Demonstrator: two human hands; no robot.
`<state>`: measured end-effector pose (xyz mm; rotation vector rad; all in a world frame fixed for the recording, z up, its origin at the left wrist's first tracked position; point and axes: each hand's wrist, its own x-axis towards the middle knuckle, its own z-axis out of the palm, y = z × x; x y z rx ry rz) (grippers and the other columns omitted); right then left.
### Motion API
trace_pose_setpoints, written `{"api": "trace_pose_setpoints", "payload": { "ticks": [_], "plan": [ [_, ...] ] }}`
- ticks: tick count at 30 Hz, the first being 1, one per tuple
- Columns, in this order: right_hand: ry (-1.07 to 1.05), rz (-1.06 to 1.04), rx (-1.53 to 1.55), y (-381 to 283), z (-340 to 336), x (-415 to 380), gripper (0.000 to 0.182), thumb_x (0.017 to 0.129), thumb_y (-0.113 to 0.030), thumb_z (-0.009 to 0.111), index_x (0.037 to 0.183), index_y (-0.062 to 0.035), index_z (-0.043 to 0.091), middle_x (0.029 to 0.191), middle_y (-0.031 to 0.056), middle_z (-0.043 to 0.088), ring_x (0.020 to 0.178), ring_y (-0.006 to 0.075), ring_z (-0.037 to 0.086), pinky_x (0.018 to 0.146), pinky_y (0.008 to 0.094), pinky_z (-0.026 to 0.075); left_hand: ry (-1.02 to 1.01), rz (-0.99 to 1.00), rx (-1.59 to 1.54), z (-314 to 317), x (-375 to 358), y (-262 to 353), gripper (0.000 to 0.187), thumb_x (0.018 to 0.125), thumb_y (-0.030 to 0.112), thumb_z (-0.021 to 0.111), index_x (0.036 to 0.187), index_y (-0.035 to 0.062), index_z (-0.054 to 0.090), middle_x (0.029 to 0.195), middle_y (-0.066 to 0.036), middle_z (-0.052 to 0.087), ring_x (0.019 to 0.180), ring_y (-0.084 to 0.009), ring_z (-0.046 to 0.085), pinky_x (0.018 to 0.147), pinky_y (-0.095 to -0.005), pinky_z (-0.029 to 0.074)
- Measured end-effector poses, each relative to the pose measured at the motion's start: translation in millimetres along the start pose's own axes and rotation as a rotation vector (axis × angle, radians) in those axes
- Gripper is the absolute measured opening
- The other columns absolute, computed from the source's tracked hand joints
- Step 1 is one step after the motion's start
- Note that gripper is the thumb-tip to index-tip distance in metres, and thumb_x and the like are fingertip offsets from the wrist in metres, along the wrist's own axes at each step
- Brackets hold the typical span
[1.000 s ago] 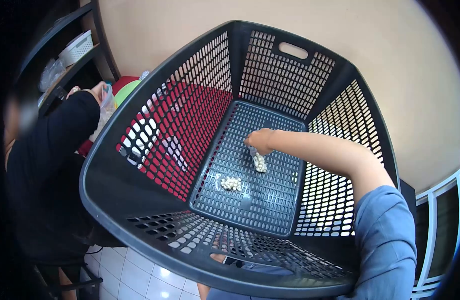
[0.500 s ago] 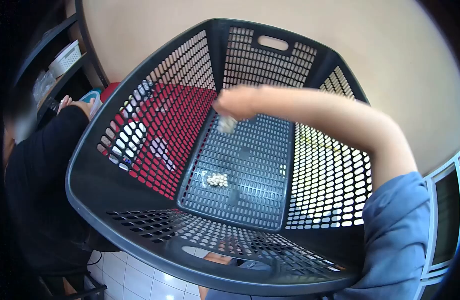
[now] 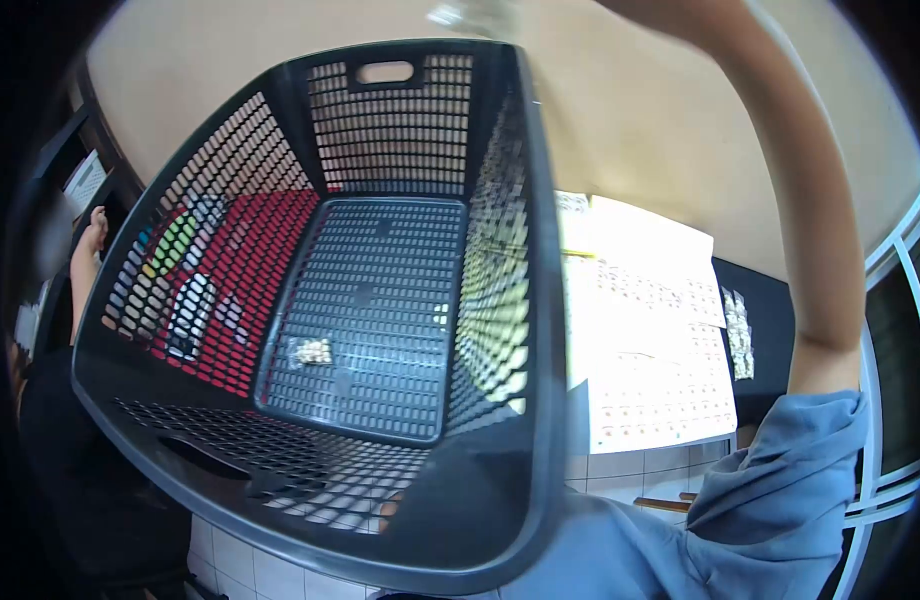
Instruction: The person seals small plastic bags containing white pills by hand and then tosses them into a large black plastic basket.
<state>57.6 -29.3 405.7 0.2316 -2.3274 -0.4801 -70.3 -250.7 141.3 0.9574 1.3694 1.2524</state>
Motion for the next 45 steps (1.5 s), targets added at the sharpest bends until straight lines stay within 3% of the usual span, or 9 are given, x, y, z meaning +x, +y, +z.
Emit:
{"api": "trace_pose_setpoints", "payload": {
  "ticks": [3,5,8,13,18,21,35,39,45],
  "plan": [
    [-0.040,0.139,0.007,9,-18,-102,0.015,0.081,-0.009,0.050,0.091,-0.0023,0.060,0.081,0.0095,0.062,0.071,0.0152,0.059,0.067,0.0274,0.046,-0.536,-0.110,0.127,97,4,-85,0.041,0.085,0.009,0.048,0.123,0.0073,0.034,0.103,-0.008,0.050,0.098,-0.0153,0.048,0.081,-0.0260,0.040],
    [0.057,0.209,0.263,-4,-12,-154,0.023,0.073,-0.005,0.057,0.096,-0.0054,0.059,0.065,0.0054,0.055,0.061,0.0130,0.054,0.058,0.0260,0.043,-0.460,-0.048,-0.019,116,22,-94,0.043,0.082,0.004,0.050,0.122,0.0051,0.034,0.102,-0.008,0.050,0.099,-0.0145,0.047,0.083,-0.0281,0.039],
    [-0.010,0.566,0.545,-41,-4,-220,0.026,0.069,0.001,0.062,0.093,-0.0038,0.057,0.065,0.0056,0.057,0.061,0.0136,0.056,0.058,0.0252,0.044,-0.244,0.219,-0.020,146,55,-72,0.044,0.078,0.006,0.055,0.118,0.0009,0.037,0.104,-0.008,0.050,0.098,-0.0157,0.048,0.084,-0.0292,0.040],
    [0.021,0.840,0.799,-70,19,-289,0.026,0.067,-0.001,0.063,0.093,-0.0006,0.057,0.066,0.0067,0.059,0.058,0.0129,0.056,0.056,0.0237,0.045,-0.024,0.440,-0.093,209,103,-33,0.048,0.074,0.005,0.060,0.116,0.0023,0.038,0.105,-0.009,0.049,0.098,-0.0162,0.049,0.083,-0.0307,0.041],
    [0.046,0.957,0.838,-82,27,-317,0.024,0.069,-0.002,0.064,0.093,-0.0013,0.057,0.072,0.0076,0.060,0.062,0.0117,0.057,0.058,0.0228,0.046,-0.056,0.376,-0.149,249,122,-32,0.030,0.079,0.005,0.055,0.107,0.0003,0.044,0.096,-0.007,0.052,0.088,-0.0114,0.052,0.073,-0.0255,0.046],
    [0.402,1.216,1.007,-91,40,-334,0.019,0.073,-0.004,0.063,0.090,0.0005,0.058,0.085,0.0086,0.057,0.076,0.0132,0.057,0.067,0.0253,0.049,0.018,0.407,-0.299,256,127,-37,0.026,0.081,0.002,0.052,0.105,-0.0018,0.044,0.094,-0.006,0.051,0.086,-0.0102,0.051,0.073,-0.0234,0.045],
    [0.291,1.219,0.963,-102,64,-332,0.010,0.072,-0.006,0.063,0.079,-0.0001,0.061,0.075,0.0074,0.059,0.067,0.0123,0.053,0.062,0.0241,0.042,0.092,0.452,-0.157,235,142,-34,0.017,0.081,0.008,0.053,0.096,0.0014,0.049,0.087,-0.004,0.054,0.077,-0.0068,0.050,0.064,-0.0212,0.042],
    [0.403,1.241,0.979,-108,68,-320,0.009,0.072,-0.006,0.063,0.078,-0.0003,0.061,0.073,0.0065,0.057,0.068,0.0121,0.052,0.062,0.0238,0.041,0.098,0.495,-0.111,227,143,-34,0.014,0.081,0.008,0.052,0.093,0.0024,0.049,0.085,-0.003,0.051,0.074,-0.0062,0.049,0.061,-0.0203,0.042],
    [0.438,1.220,0.935,-116,75,-309,0.008,0.071,-0.006,0.063,0.077,-0.0005,0.061,0.072,0.0059,0.055,0.068,0.0126,0.051,0.062,0.0239,0.041,0.199,0.585,-0.035,216,141,-28,0.013,0.079,0.004,0.053,0.091,0.0018,0.049,0.085,-0.005,0.050,0.077,-0.0092,0.049,0.067,-0.0231,0.041]
  ]
}}
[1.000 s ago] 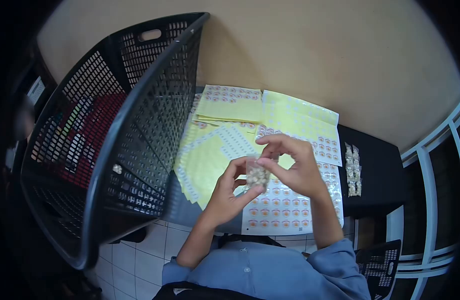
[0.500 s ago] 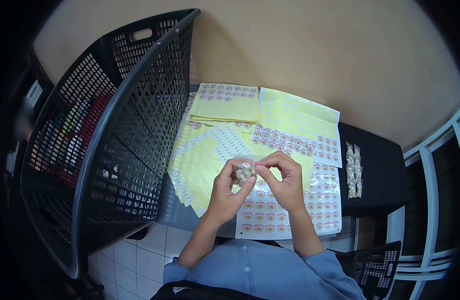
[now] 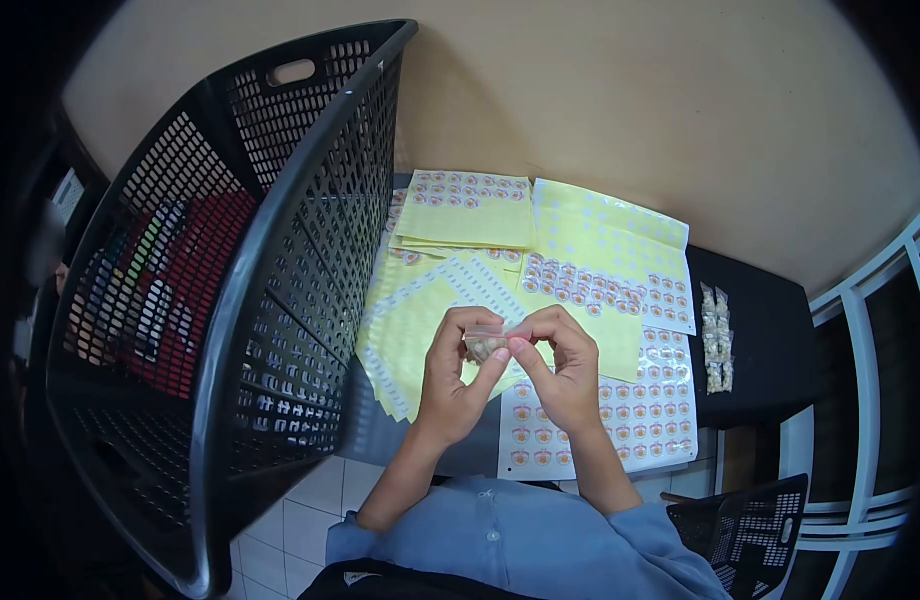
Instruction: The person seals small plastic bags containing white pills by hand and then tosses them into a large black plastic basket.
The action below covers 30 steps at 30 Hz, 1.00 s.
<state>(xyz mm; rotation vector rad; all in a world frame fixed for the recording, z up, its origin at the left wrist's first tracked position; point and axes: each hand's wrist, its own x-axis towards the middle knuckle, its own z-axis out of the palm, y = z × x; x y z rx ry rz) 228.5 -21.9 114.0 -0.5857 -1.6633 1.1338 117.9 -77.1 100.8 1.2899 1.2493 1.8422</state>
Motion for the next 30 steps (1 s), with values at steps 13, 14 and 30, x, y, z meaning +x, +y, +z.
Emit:
{"api": "trace_pose_setpoints", "payload": {
  "ticks": [13,14,30],
  "plan": [
    [0.042,-0.012,0.008,-6,19,1,0.008,0.071,-0.004,0.063,0.079,-0.0009,0.061,0.073,0.0062,0.055,0.068,0.0117,0.051,0.062,0.0233,0.041,0.001,-0.014,-0.111,-15,-1,-3,0.004,0.079,0.002,0.053,0.083,0.0010,0.051,0.083,-0.005,0.049,0.073,-0.0092,0.048,0.063,-0.0210,0.039],
    [0.041,-0.013,0.008,-5,21,1,0.008,0.071,-0.004,0.063,0.079,-0.0009,0.061,0.073,0.0062,0.055,0.068,0.0117,0.051,0.062,0.0233,0.041,0.002,-0.013,-0.111,-15,-1,-2,0.004,0.079,0.002,0.053,0.083,0.0010,0.051,0.083,-0.005,0.049,0.073,-0.0092,0.048,0.063,-0.0210,0.039],
    [0.089,-0.002,0.051,-3,35,-1,0.006,0.072,-0.003,0.062,0.075,0.0009,0.059,0.073,0.0068,0.054,0.067,0.0121,0.052,0.063,0.0230,0.041,0.092,0.066,-0.047,-19,-1,3,0.003,0.080,0.002,0.052,0.082,0.0008,0.050,0.082,-0.006,0.050,0.070,-0.0093,0.048,0.059,-0.0207,0.039]
  ]
}}
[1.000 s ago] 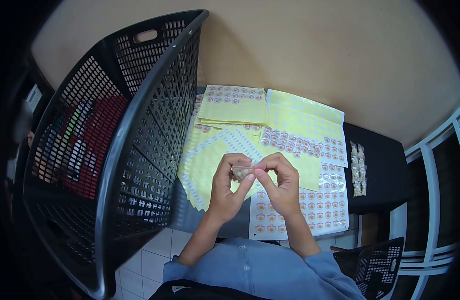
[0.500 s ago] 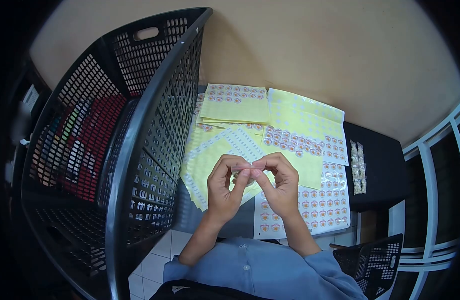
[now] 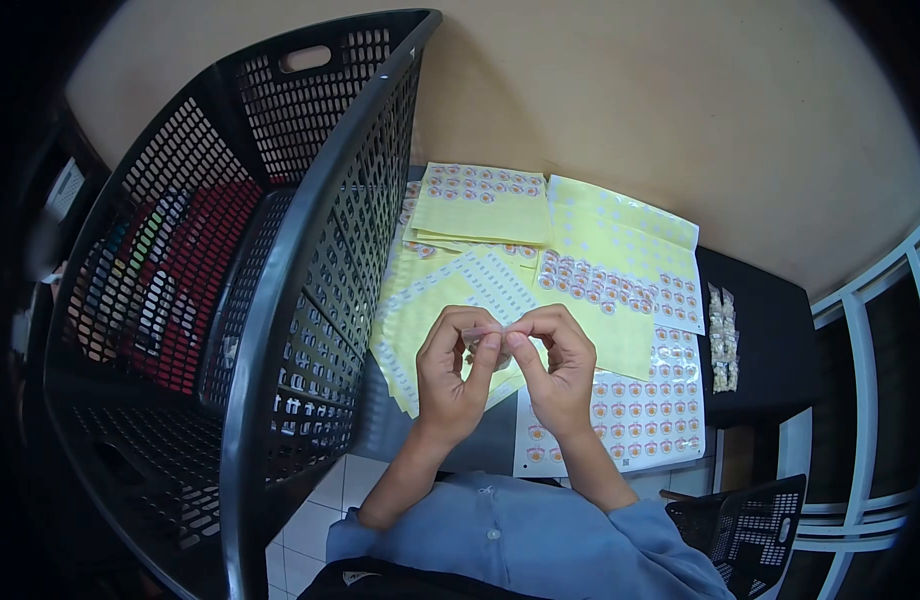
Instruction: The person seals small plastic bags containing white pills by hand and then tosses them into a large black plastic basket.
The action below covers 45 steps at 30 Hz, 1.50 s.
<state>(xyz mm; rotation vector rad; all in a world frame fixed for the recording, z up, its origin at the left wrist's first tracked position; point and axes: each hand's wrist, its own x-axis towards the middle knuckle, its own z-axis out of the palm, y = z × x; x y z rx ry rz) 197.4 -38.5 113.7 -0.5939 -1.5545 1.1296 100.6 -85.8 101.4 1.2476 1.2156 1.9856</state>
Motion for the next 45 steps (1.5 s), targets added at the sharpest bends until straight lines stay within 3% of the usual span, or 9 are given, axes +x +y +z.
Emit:
{"api": "trace_pose_setpoints", "payload": {
  "ticks": [11,13,22,24,28,30,36,39,45],
  "plan": [
    [-0.148,-0.077,-0.198,-1,-13,-5,0.007,0.067,-0.002,0.064,0.072,-0.0026,0.060,0.072,0.0073,0.056,0.071,0.0167,0.056,0.064,0.0254,0.042,-0.090,0.066,0.206,-24,-7,1,0.005,0.076,0.002,0.057,0.079,-0.0007,0.054,0.078,-0.008,0.055,0.071,-0.0152,0.054,0.063,-0.0242,0.042],
    [-0.246,-0.190,-0.375,3,-18,-8,0.008,0.064,0.001,0.065,0.069,-0.0028,0.061,0.072,0.0085,0.058,0.077,0.0191,0.057,0.069,0.0270,0.042,-0.146,0.026,0.302,-33,-15,1,0.003,0.074,0.000,0.059,0.075,-0.0007,0.056,0.075,-0.009,0.058,0.071,-0.0187,0.056,0.065,-0.0261,0.043],
    [-0.344,-0.118,-0.355,23,-10,-29,0.004,0.066,-0.003,0.064,0.070,-0.0033,0.061,0.075,0.0089,0.061,0.077,0.0195,0.058,0.069,0.0286,0.042,-0.128,-0.103,0.370,-64,-44,-12,0.004,0.072,-0.004,0.058,0.073,-0.0006,0.059,0.075,-0.010,0.059,0.076,-0.0173,0.057,0.069,-0.0260,0.043],
    [-0.338,0.081,-0.218,28,-9,-30,0.007,0.068,-0.008,0.063,0.071,-0.0017,0.061,0.077,0.0101,0.061,0.074,0.0209,0.057,0.067,0.0286,0.042,-0.118,-0.233,0.214,-64,-46,-18,0.003,0.075,-0.002,0.056,0.073,-0.0016,0.058,0.078,-0.009,0.059,0.077,-0.0158,0.056,0.069,-0.0254,0.043],
    [-0.376,0.208,-0.161,38,-7,-17,0.009,0.071,-0.009,0.061,0.071,0.0007,0.060,0.075,0.0115,0.060,0.072,0.0216,0.058,0.066,0.0274,0.043,-0.052,-0.361,-0.019,-64,-49,-39,0.008,0.081,0.003,0.052,0.076,-0.0018,0.055,0.081,-0.008,0.058,0.077,-0.0137,0.056,0.069,-0.0243,0.044],
    [-0.413,0.300,-0.090,54,-6,-12,0.012,0.074,-0.010,0.059,0.080,0.0004,0.061,0.079,0.0134,0.060,0.075,0.0258,0.058,0.069,0.0289,0.043,0.099,-0.510,-0.207,-67,-53,-60,0.011,0.085,0.009,0.049,0.081,-0.0003,0.053,0.084,-0.007,0.057,0.076,-0.0125,0.055,0.069,-0.0253,0.047],
    [-0.179,-0.094,-0.716,117,14,14,0.030,0.075,-0.015,0.060,0.100,0.0014,0.055,0.105,0.0145,0.055,0.099,0.0288,0.052,0.086,0.0336,0.040,0.188,-0.548,-0.329,-66,-53,-81,0.013,0.087,0.011,0.046,0.087,-0.0004,0.052,0.087,-0.009,0.055,0.079,-0.0140,0.055,0.070,-0.0284,0.049],
    [-0.220,-0.005,-0.801,131,20,11,0.038,0.072,-0.017,0.062,0.102,0.0041,0.053,0.113,0.0157,0.049,0.108,0.0299,0.044,0.092,0.0369,0.035,0.196,-0.548,-0.342,-67,-54,-85,0.015,0.087,0.011,0.046,0.089,-0.0020,0.052,0.089,-0.010,0.055,0.082,-0.0142,0.055,0.071,-0.0275,0.049],
    [-0.222,-0.027,-0.819,140,21,6,0.035,0.071,-0.018,0.063,0.099,0.0002,0.057,0.111,0.0133,0.053,0.105,0.0282,0.048,0.093,0.0380,0.036,0.180,-0.582,-0.350,-68,-52,-82,0.012,0.087,0.011,0.045,0.088,-0.0001,0.051,0.090,-0.008,0.055,0.083,-0.0135,0.054,0.073,-0.0289,0.048]
  ]
}}
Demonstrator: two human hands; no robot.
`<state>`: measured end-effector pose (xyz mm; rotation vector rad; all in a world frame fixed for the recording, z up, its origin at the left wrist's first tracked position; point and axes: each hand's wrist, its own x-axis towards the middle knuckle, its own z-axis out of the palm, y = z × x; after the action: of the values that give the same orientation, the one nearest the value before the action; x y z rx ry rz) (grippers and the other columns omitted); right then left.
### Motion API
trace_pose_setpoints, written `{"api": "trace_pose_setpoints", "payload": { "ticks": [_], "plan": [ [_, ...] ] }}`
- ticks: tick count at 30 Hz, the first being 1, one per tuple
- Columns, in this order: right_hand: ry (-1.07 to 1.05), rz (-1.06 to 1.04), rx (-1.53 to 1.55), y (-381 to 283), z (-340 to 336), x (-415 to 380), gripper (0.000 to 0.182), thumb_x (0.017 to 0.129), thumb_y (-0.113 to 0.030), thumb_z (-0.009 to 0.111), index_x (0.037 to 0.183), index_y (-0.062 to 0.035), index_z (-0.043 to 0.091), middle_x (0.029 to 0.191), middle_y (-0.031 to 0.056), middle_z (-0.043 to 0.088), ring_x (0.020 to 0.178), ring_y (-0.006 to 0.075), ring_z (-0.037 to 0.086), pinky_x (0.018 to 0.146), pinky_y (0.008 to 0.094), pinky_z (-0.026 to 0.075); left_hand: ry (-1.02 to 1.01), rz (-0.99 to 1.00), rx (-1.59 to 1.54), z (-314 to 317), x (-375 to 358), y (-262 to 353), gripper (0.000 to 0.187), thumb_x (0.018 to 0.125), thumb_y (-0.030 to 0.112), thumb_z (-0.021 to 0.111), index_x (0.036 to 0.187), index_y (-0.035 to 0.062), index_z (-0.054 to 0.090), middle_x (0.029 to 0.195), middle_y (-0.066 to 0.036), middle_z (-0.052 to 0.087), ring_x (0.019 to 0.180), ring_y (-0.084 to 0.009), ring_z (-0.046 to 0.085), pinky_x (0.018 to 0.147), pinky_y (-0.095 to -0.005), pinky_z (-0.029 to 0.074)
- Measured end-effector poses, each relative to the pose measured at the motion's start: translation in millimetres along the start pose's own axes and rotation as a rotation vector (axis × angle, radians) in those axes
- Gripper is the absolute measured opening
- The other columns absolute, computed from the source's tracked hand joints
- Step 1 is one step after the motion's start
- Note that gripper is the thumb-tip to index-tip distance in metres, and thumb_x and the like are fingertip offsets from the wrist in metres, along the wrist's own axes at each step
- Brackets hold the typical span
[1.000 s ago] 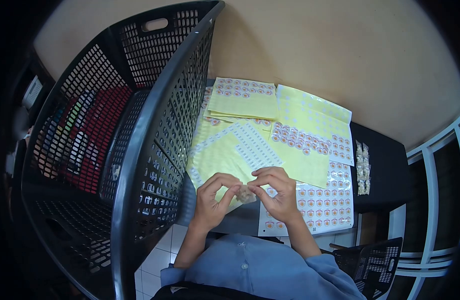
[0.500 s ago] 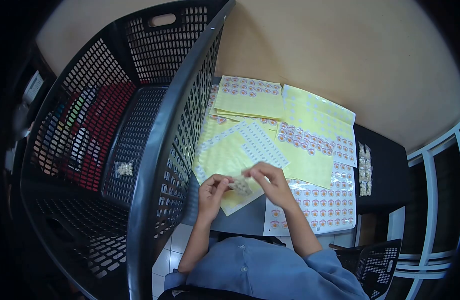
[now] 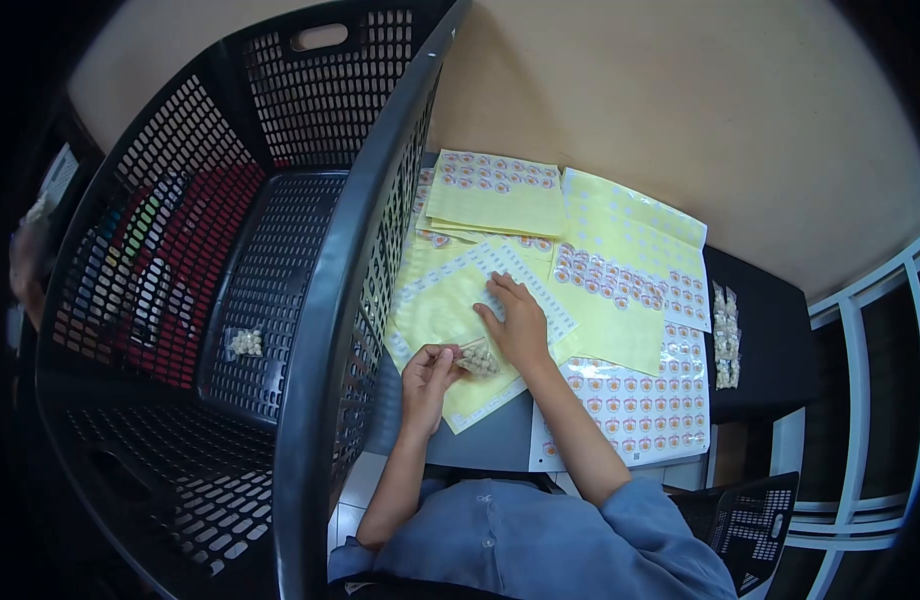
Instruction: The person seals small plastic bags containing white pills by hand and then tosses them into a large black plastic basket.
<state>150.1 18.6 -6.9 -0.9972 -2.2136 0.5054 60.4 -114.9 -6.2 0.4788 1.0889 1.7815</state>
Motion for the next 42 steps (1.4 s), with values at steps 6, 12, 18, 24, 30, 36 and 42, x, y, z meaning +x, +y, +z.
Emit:
{"api": "trace_pose_setpoints", "payload": {
  "ticks": [6,12,18,24,30,36,42],
  "plan": [
    [0.002,0.036,-0.030,-3,0,2,0.028,0.070,-0.019,0.064,0.094,-0.0037,0.060,0.108,0.0108,0.055,0.101,0.0267,0.052,0.090,0.0367,0.039,-0.004,-0.002,0.007,-1,-1,-2,0.011,0.087,0.011,0.045,0.086,0.0017,0.051,0.090,-0.007,0.055,0.084,-0.0136,0.054,0.074,-0.0300,0.047],
    [0.012,0.042,-0.030,-4,-1,4,0.025,0.071,-0.021,0.064,0.089,-0.0037,0.063,0.100,0.0099,0.060,0.097,0.0254,0.055,0.083,0.0328,0.044,-0.017,0.001,-0.016,-2,-1,-2,0.011,0.086,0.010,0.047,0.086,-0.0003,0.051,0.092,-0.008,0.055,0.086,-0.0132,0.055,0.078,-0.0277,0.047],
    [-0.007,0.112,-0.003,-18,-8,10,0.022,0.069,-0.015,0.063,0.087,-0.0021,0.062,0.087,0.0099,0.062,0.077,0.0274,0.060,0.068,0.0346,0.048,-0.024,-0.001,0.001,-3,-1,-3,0.011,0.087,0.010,0.047,0.086,0.0003,0.052,0.092,-0.008,0.055,0.086,-0.0130,0.055,0.078,-0.0276,0.047],
    [-0.087,0.146,-0.050,-23,-14,22,0.019,0.067,-0.013,0.062,0.081,0.0005,0.061,0.080,0.0122,0.062,0.070,0.0285,0.060,0.063,0.0349,0.048,0.000,-0.031,0.057,0,-1,0,0.013,0.087,0.012,0.047,0.089,0.0008,0.053,0.092,-0.008,0.056,0.087,-0.0129,0.055,0.076,-0.0262,0.047],
    [0.201,0.172,0.356,-1,-9,29,0.011,0.071,-0.006,0.061,0.076,0.0038,0.059,0.077,0.0141,0.061,0.069,0.0234,0.061,0.061,0.0293,0.048,0.079,-0.023,0.072,11,-2,8,0.014,0.086,0.012,0.049,0.090,-0.0001,0.053,0.092,-0.008,0.056,0.088,-0.0130,0.055,0.073,-0.0261,0.049],
    [0.488,-0.167,0.266,-63,-59,-17,0.014,0.063,0.004,0.066,0.074,-0.0001,0.059,0.077,0.0092,0.059,0.068,0.0223,0.059,0.060,0.0273,0.048,0.099,0.089,0.087,33,1,23,0.009,0.086,0.011,0.049,0.086,0.0019,0.052,0.090,-0.006,0.056,0.086,-0.0113,0.054,0.071,-0.0267,0.050],
    [0.488,-0.371,0.131,-68,-62,-32,0.019,0.061,0.003,0.067,0.079,-0.0003,0.062,0.077,0.0092,0.059,0.067,0.0215,0.059,0.058,0.0284,0.049,-0.036,0.144,0.041,54,-3,30,0.006,0.086,0.008,0.048,0.086,0.0027,0.051,0.090,-0.005,0.055,0.086,-0.0101,0.054,0.072,-0.0263,0.050]
  ]
}}
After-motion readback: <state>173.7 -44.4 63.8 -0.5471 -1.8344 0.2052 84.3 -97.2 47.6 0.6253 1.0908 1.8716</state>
